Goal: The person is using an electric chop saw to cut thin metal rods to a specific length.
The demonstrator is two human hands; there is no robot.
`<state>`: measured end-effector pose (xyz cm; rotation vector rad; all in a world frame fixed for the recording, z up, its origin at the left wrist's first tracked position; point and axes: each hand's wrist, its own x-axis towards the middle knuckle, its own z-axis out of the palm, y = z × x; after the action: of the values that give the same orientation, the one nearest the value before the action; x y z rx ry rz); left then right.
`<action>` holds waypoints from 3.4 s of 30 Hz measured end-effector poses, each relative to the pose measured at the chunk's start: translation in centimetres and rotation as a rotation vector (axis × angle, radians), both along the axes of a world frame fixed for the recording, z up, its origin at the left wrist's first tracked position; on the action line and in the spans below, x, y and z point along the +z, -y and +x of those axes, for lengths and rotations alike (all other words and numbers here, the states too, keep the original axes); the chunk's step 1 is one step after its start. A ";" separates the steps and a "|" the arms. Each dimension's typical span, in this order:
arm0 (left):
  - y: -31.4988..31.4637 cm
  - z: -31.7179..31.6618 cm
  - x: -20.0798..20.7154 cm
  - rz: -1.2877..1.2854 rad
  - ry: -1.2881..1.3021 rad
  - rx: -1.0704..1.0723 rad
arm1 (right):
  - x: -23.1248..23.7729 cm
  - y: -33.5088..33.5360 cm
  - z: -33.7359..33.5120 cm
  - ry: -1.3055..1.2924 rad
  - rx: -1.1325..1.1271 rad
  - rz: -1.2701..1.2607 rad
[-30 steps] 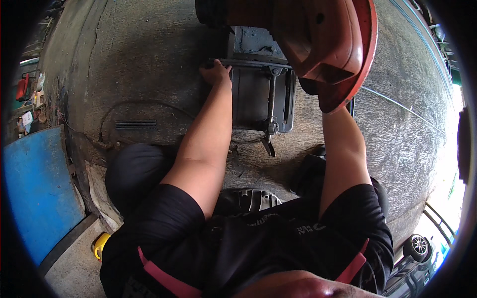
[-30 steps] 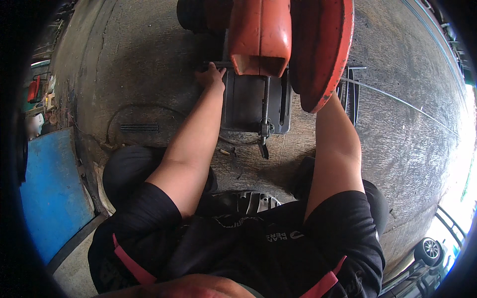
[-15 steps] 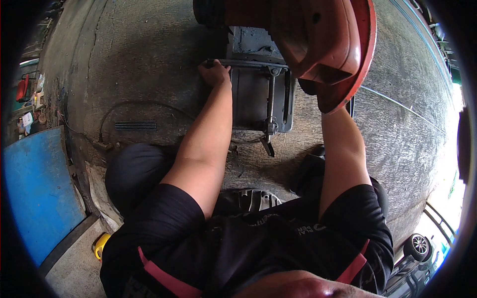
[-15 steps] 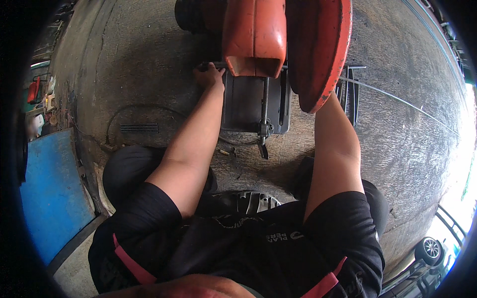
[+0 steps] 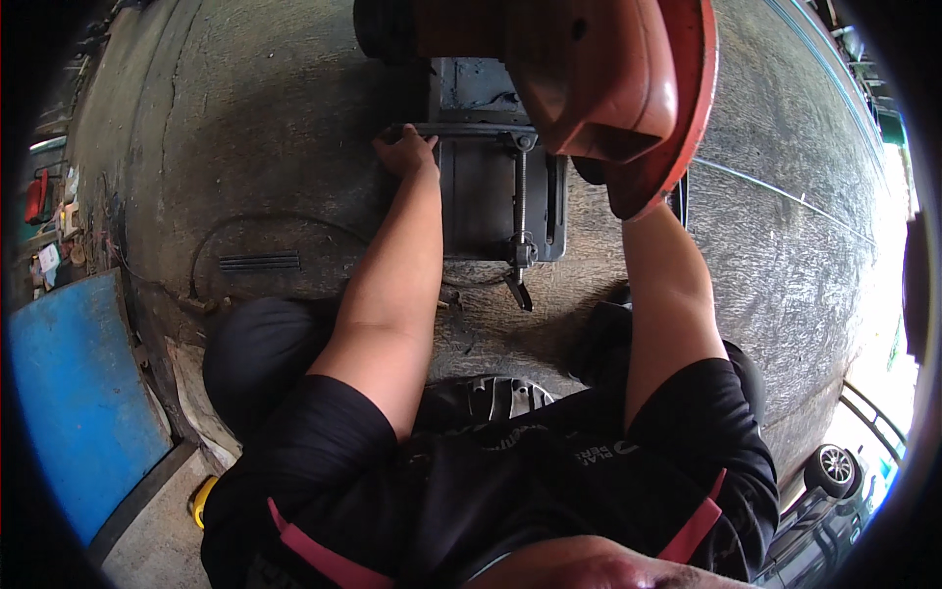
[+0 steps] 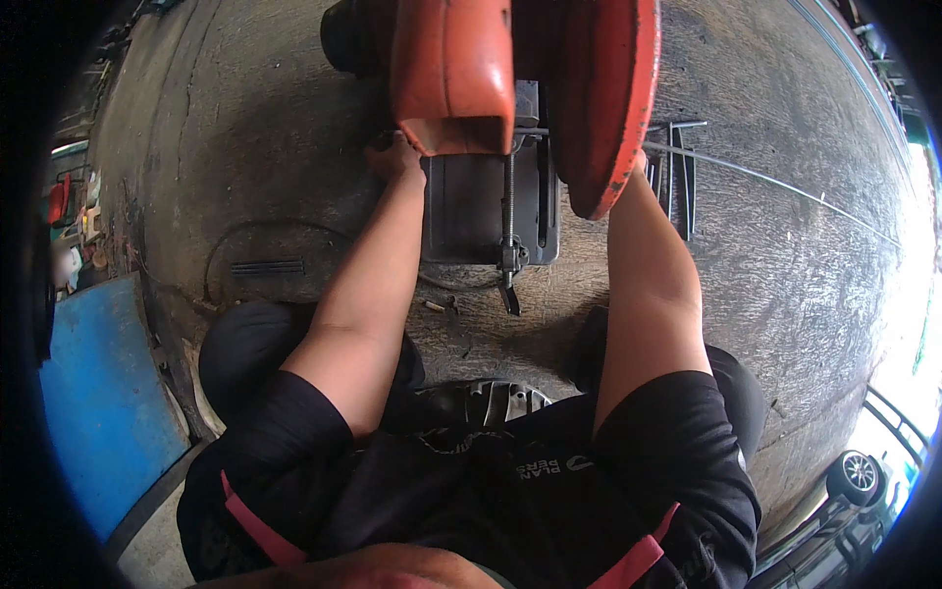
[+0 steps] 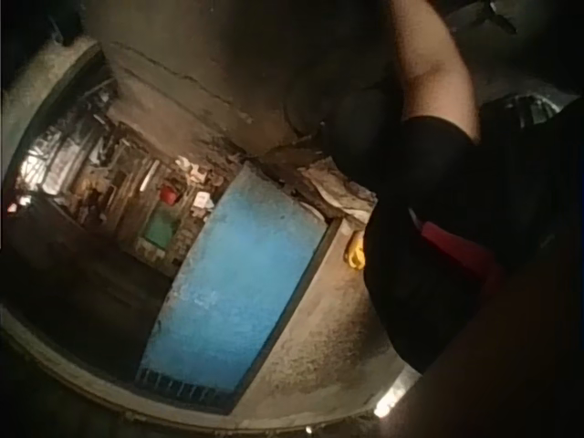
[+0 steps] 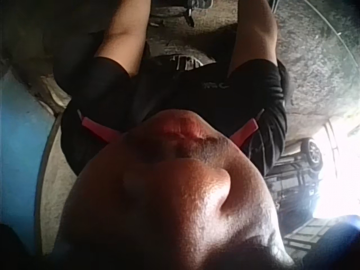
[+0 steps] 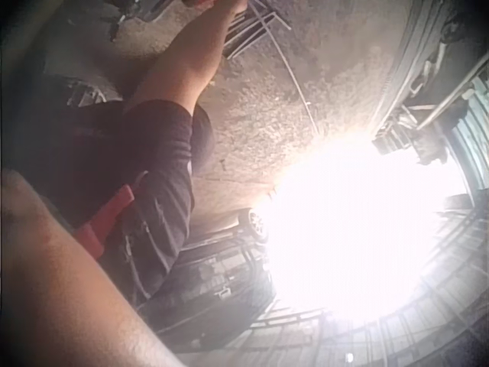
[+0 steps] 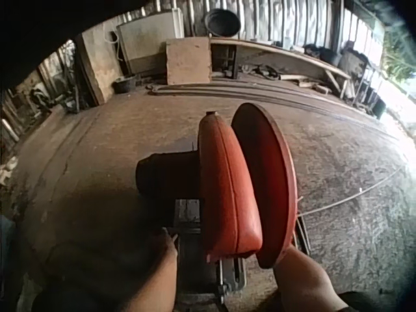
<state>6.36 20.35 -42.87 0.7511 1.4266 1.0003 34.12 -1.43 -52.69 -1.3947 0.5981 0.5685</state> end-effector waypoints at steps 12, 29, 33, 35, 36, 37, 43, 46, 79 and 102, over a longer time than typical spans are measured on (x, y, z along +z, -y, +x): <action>-0.5 -0.3 -1.0 -0.011 0.320 0.045 | 0.4 0.8 1.6 0.013 -0.010 -0.058; -0.2 0.1 -0.3 -0.086 0.043 0.070 | 41.2 -9.1 -4.3 1.907 0.985 -0.809; -0.2 0.3 -0.1 -0.084 0.036 0.093 | 41.7 -8.2 -6.9 1.961 0.997 -0.691; -0.3 0.3 -0.4 -0.081 0.034 0.081 | 41.2 -6.6 -8.1 2.152 0.906 -0.782; -0.5 0.2 -0.5 -0.076 0.034 0.062 | 41.2 -6.3 -8.5 2.150 0.908 -0.784; -0.6 0.1 -0.7 -0.074 0.029 0.065 | 41.2 -6.1 -8.9 2.075 0.918 -0.709; -0.2 0.2 0.2 -0.079 0.040 0.090 | 40.8 -4.4 -12.0 1.913 0.864 -0.558; 0.3 0.3 1.5 -0.082 0.047 0.086 | 40.0 -3.5 -13.5 1.830 0.783 -0.526; 0.1 0.3 -0.4 -0.070 0.175 0.084 | 35.7 -0.4 -16.2 1.813 0.730 -0.399; 0.1 -0.3 -0.5 -0.148 0.195 0.046 | 32.1 1.9 -18.3 1.956 0.707 -0.568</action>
<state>6.01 20.20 -43.40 0.5000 1.3365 0.9641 15.79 -3.33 -20.60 -1.9314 -1.4327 -0.6325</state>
